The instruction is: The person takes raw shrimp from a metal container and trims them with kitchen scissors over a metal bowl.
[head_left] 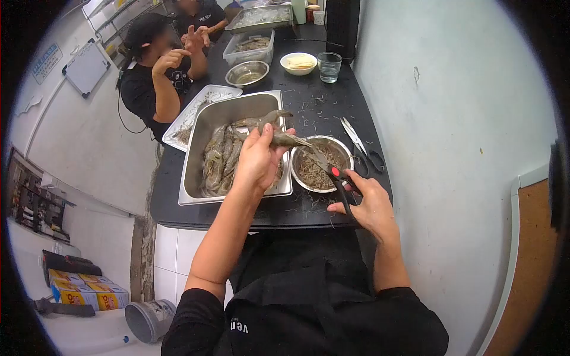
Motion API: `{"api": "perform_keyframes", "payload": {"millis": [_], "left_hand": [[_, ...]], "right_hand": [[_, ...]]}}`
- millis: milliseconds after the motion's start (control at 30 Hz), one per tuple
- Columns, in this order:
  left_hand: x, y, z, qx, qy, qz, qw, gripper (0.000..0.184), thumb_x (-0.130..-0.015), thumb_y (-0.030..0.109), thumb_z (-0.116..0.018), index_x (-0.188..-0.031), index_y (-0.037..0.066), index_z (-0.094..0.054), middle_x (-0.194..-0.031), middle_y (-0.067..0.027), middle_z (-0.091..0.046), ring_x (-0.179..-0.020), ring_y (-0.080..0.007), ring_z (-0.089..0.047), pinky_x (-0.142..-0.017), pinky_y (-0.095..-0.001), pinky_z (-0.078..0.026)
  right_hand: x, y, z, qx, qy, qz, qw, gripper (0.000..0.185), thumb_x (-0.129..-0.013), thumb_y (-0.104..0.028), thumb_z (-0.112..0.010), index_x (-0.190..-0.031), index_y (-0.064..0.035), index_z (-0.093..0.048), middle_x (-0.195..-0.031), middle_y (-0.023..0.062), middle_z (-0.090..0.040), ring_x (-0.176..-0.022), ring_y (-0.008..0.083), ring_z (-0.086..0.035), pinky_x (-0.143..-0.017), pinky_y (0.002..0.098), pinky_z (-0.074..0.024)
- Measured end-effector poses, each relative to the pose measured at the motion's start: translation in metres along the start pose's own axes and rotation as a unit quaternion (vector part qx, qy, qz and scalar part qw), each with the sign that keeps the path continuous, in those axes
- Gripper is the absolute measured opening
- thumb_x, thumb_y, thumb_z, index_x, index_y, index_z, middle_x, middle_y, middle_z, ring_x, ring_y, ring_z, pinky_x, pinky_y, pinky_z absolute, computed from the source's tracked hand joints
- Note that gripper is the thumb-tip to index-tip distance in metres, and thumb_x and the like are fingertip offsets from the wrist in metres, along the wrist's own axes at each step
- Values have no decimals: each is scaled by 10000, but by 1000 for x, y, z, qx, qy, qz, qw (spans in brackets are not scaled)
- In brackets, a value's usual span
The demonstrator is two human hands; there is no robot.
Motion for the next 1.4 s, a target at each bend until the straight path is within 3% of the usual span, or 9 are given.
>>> {"api": "perform_keyframes", "payload": {"millis": [100, 167, 300, 367, 467, 667, 867, 1100, 1400], "left_hand": [[4, -4, -3, -21, -8, 12, 1000, 276, -1026, 209, -413, -1198, 3, -479, -1137, -127, -560, -1063, -293, -594, -951, -425, -494], [6, -5, -6, -38, -8, -1, 999, 261, -1021, 209, -421, -1161, 1, -495, -1068, -117, -583, -1098, -315, -591, -972, -460, -464], [9, -6, -9, -78, -32, 6, 996, 256, -1021, 226, -423, -1133, 11, -508, -1012, -99, -577, -1071, -296, -599, -959, -447, -467], [7, -9, -8, -96, -48, 19, 994, 300, -1020, 255, -437, -1179, 7, -494, -1022, -79, -543, -1036, -233, -590, -909, -392, -495], [6, -9, -12, -55, -43, 23, 997, 256, -1020, 233, -429, -1104, 7, -513, -999, -98, -571, -1037, -278, -603, -957, -441, -464], [0, -8, -11, -32, -8, 25, 999, 303, -1025, 232, -412, -1167, -22, -496, -1026, -114, -573, -1048, -295, -603, -941, -439, -491], [-2, -11, -8, -28, -14, 55, 998, 322, -1027, 220, -404, -1194, -41, -492, -1098, -163, -578, -1062, -309, -606, -917, -439, -513], [7, -8, -13, -73, -27, 54, 995, 312, -1025, 225, -411, -1177, -30, -508, -1064, -136, -593, -1058, -297, -607, -923, -431, -511], [1, -10, -13, 25, -137, 28, 990, 296, -1020, 254, -417, -1106, -5, -533, -1011, -108, -593, -1135, -310, -550, -996, -455, -428]], "right_hand": [[1, 2, 2, -2, -3, -8, 1000, 873, -534, -458, -878, -1262, -78, -585, -894, 75, -667, -843, 232, -586, -767, 359, -479], [2, 2, 5, -12, 12, 22, 1000, 849, -556, -481, -856, -1205, 2, -597, -847, 96, -667, -800, 269, -589, -727, 372, -474], [3, 5, 7, -15, 19, 26, 999, 851, -555, -478, -858, -1214, -8, -594, -849, 96, -667, -800, 268, -589, -726, 371, -474], [3, 4, 9, 3, 14, 28, 1000, 854, -552, -478, -860, -1220, -18, -592, -860, 99, -668, -801, 275, -591, -728, 372, -476], [4, 8, 6, -22, 8, 40, 999, 871, -548, -477, -863, -1224, -5, -583, -856, 106, -666, -809, 285, -589, -740, 381, -477], [5, 12, 1, -2, 74, 121, 990, 917, -535, -474, -867, -1237, 30, -561, -915, 130, -656, -863, 295, -573, -786, 386, -467], [2, 18, -8, -10, 75, 84, 994, 918, -534, -472, -865, -1237, 32, -561, -952, 128, -657, -864, 286, -567, -790, 385, -462], [2, 16, -4, -36, 54, 55, 996, 889, -533, -472, -865, -1222, 15, -584, -895, 104, -667, -830, 272, -575, -756, 374, -475], [5, 12, -8, -110, -19, 8, 994, 829, -559, -438, -880, -1235, -48, -598, -866, 87, -666, -784, 241, -607, -734, 362, -500]]}}
Point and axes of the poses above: each hand's wrist, its own x-axis away from the middle knuckle, its own z-axis out of the back of the hand, y = z × x, the point moved 3 cm from there along -x, towards the middle knuckle
